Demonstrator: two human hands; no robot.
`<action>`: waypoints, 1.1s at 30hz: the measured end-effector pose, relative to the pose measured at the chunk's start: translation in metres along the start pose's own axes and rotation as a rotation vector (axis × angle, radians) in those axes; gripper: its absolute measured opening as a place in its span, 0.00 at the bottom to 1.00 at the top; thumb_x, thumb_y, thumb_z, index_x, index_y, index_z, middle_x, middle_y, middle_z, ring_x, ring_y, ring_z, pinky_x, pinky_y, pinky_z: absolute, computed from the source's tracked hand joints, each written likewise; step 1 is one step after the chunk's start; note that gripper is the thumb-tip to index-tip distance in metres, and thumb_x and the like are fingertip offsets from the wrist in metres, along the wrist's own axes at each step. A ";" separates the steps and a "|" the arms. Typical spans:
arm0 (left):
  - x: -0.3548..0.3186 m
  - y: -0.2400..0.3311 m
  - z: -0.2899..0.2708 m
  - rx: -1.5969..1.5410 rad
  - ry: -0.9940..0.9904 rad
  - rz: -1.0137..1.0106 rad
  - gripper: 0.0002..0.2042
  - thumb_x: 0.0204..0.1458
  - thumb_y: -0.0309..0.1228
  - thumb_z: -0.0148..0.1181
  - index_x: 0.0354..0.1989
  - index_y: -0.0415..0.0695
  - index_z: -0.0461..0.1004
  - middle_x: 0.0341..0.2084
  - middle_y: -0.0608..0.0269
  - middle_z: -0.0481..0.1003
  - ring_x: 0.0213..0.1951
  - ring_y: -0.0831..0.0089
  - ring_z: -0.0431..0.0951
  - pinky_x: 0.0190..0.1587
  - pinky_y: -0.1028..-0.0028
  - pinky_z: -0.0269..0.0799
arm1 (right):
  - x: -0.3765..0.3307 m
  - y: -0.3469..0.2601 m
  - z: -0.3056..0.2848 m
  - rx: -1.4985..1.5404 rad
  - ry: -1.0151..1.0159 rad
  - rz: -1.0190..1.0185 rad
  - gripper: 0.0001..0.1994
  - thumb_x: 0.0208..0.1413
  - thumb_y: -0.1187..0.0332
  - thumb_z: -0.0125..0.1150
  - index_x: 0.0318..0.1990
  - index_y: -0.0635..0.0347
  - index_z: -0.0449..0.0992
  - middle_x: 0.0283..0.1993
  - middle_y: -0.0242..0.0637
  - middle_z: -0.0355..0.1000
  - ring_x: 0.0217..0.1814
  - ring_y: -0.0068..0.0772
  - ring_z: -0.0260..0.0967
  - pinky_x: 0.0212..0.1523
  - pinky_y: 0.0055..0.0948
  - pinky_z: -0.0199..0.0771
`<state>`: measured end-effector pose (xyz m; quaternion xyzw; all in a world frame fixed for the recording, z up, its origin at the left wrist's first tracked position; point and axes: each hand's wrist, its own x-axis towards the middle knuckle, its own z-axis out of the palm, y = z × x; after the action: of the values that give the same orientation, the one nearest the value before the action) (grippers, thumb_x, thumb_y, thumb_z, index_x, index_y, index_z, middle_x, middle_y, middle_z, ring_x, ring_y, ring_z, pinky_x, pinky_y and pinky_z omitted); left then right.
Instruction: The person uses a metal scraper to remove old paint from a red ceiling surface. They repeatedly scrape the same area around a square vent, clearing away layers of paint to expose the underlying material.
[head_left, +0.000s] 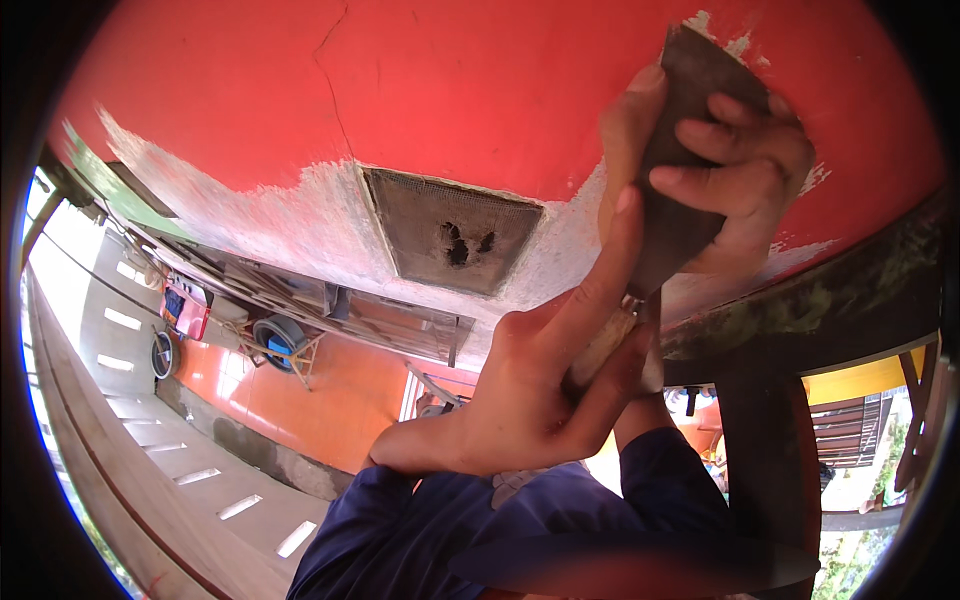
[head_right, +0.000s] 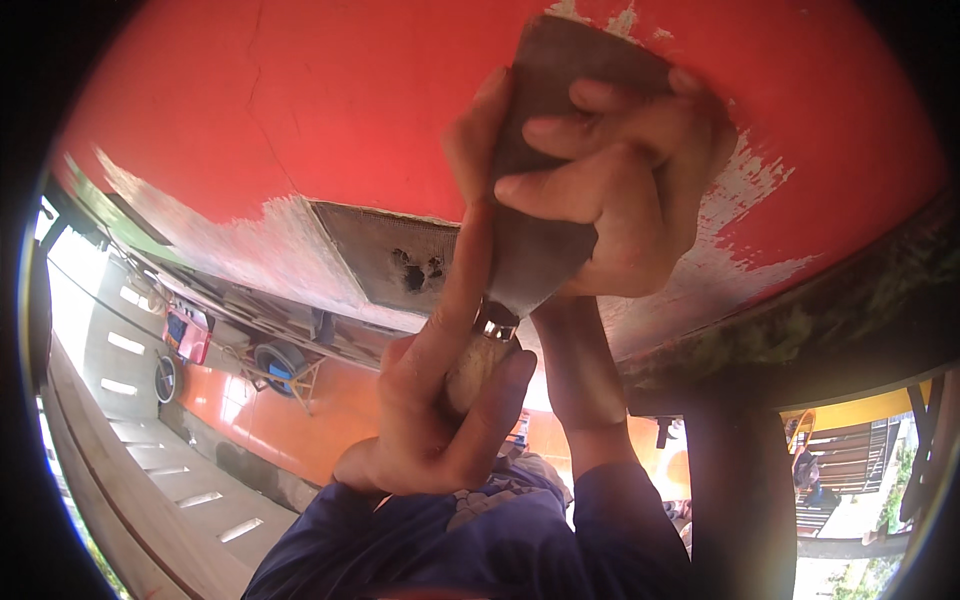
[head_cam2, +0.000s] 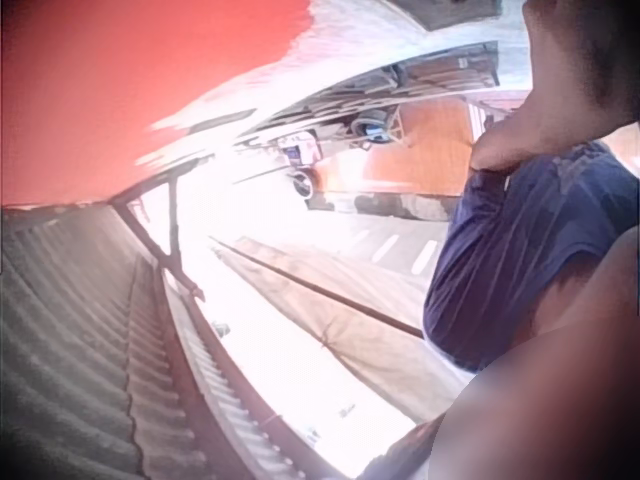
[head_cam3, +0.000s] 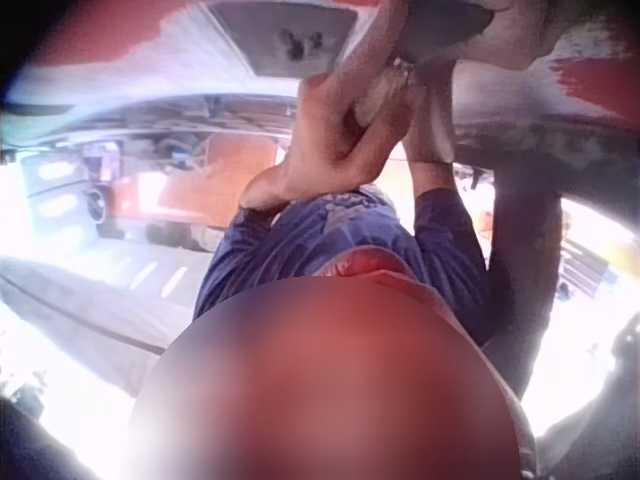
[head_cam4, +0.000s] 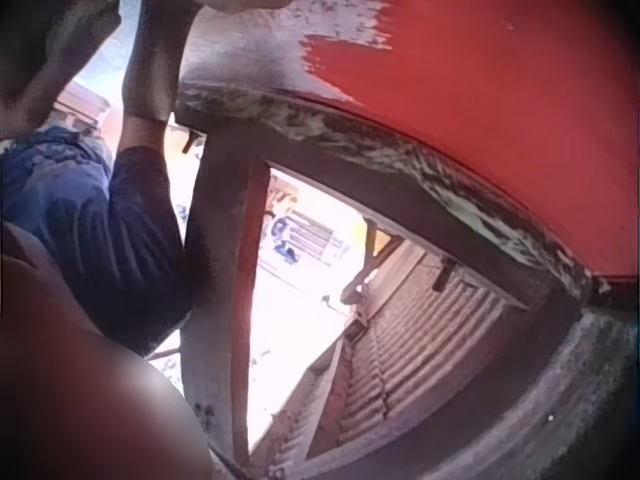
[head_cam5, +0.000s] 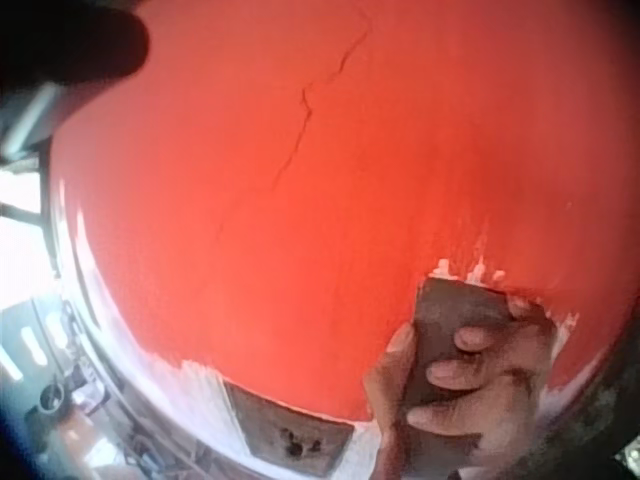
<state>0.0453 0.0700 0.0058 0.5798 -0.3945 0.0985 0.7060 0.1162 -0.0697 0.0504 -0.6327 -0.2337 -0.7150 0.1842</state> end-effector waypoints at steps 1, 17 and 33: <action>0.000 0.003 -0.002 0.009 -0.017 -0.017 0.34 0.48 0.17 0.48 0.68 0.28 0.46 0.37 0.53 0.78 0.26 0.86 0.69 0.27 0.83 0.63 | 0.002 0.003 0.002 0.032 0.049 -0.079 0.16 0.23 0.75 0.70 0.15 0.43 0.68 0.22 0.22 0.68 0.31 0.29 0.70 0.53 0.46 0.63; -0.039 -0.023 0.004 0.081 -0.026 -0.213 0.34 0.49 0.19 0.53 0.67 0.30 0.50 0.24 0.57 0.75 0.23 0.78 0.72 0.30 0.79 0.67 | -0.059 -0.003 0.005 -0.033 0.208 -0.110 0.23 0.34 0.76 0.74 0.18 0.38 0.60 0.23 0.15 0.62 0.32 0.22 0.67 0.50 0.42 0.65; -0.085 -0.093 -0.011 0.119 0.037 -0.173 0.33 0.45 0.19 0.59 0.65 0.39 0.60 0.24 0.50 0.76 0.22 0.62 0.77 0.27 0.73 0.71 | -0.134 -0.017 -0.003 -0.154 -0.001 -0.119 0.21 0.36 0.74 0.71 0.25 0.33 0.62 0.31 0.13 0.59 0.39 0.20 0.65 0.53 0.37 0.59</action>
<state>0.0483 0.0786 -0.1202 0.6506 -0.3232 0.0711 0.6836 0.1213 -0.0617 -0.0841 -0.6304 -0.2155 -0.7401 0.0920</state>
